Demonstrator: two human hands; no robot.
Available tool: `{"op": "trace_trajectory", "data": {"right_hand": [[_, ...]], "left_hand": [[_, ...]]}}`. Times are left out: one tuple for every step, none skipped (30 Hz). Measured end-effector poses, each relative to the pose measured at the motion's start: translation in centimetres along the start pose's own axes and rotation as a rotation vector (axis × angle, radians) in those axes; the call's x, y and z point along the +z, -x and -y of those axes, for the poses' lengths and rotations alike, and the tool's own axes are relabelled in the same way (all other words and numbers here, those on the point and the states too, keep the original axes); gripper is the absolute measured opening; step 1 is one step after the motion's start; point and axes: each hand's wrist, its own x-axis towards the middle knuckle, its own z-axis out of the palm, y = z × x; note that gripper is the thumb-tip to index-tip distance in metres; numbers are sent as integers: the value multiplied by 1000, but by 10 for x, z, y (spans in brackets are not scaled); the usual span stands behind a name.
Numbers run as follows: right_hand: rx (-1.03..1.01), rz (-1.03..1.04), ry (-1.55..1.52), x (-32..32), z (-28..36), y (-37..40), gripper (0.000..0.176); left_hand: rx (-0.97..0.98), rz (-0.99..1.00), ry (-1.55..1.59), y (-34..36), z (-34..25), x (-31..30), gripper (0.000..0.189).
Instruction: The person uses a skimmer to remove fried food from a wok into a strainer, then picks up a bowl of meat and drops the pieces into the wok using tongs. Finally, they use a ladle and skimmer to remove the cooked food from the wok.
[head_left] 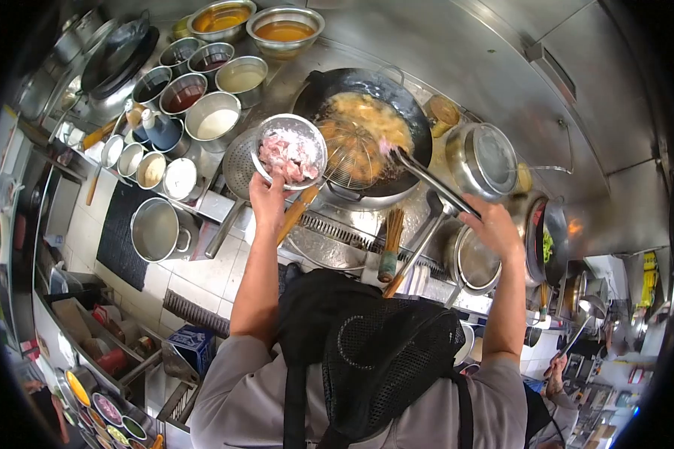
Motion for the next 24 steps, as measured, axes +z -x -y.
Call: {"op": "trace_trajectory", "data": {"right_hand": [[40,35,93,11,-10,-3,41],[83,71,186,22,-19,-6,44],[93,68,186,34,-25,-11,44],[150,96,238,46,-28,-19,47],[204,124,290,53,-31,-24,50],[205,122,290,56,-34,-24,50],[221,88,268,57,-36,-24,51],[234,56,243,59,-38,-24,53],[229,59,239,56,-37,-24,53],[254,30,227,51,-35,-23,52],[280,1,214,47,-33,-21,51],[275,3,210,47,-33,-19,51],[214,-71,183,46,-32,-17,52],[150,-144,156,45,-30,-16,53],[97,-169,114,40,-17,-13,51],[85,-166,110,36,-3,-10,51],[14,-158,-8,33,12,-7,50],[-53,-151,-127,30,26,-4,49],[-124,-128,-144,28,37,-2,46],[-128,-129,-147,25,46,-1,46],[-167,-20,-159,21,55,0,47],[-206,89,-170,18,61,1,48],[-208,159,-106,17,65,0,48],[-207,160,-105,22,65,-3,48]], "left_hand": [[-1,10,1,-1,1,2,25],[-7,19,15,-2,2,3,24],[-13,27,31,-3,3,5,23],[-14,35,32,-3,3,7,23],[-19,42,23,-3,2,7,22],[-23,46,14,-2,0,8,22],[-21,44,14,-1,-1,10,22],[-3,52,35,1,-2,10,21],[14,58,54,4,-4,10,21],[15,52,49,6,-6,11,21],[30,61,42,7,-8,11,20],[46,71,34,8,-9,11,19],[16,85,36,7,-10,10,19],[20,76,37,5,-7,10,19],[40,76,30,1,-1,10,20],[61,75,21,-2,3,10,20],[40,83,28,-5,7,9,19],[50,74,1,-3,3,12,19],[48,77,-25,-3,3,14,17],[46,82,-49,-3,2,15,22],[48,80,-49,-3,0,16,22],[62,85,-63,-3,-1,16,21],[74,90,-76,-3,-2,17,19],[72,90,-75,-1,-5,17,19]]}}
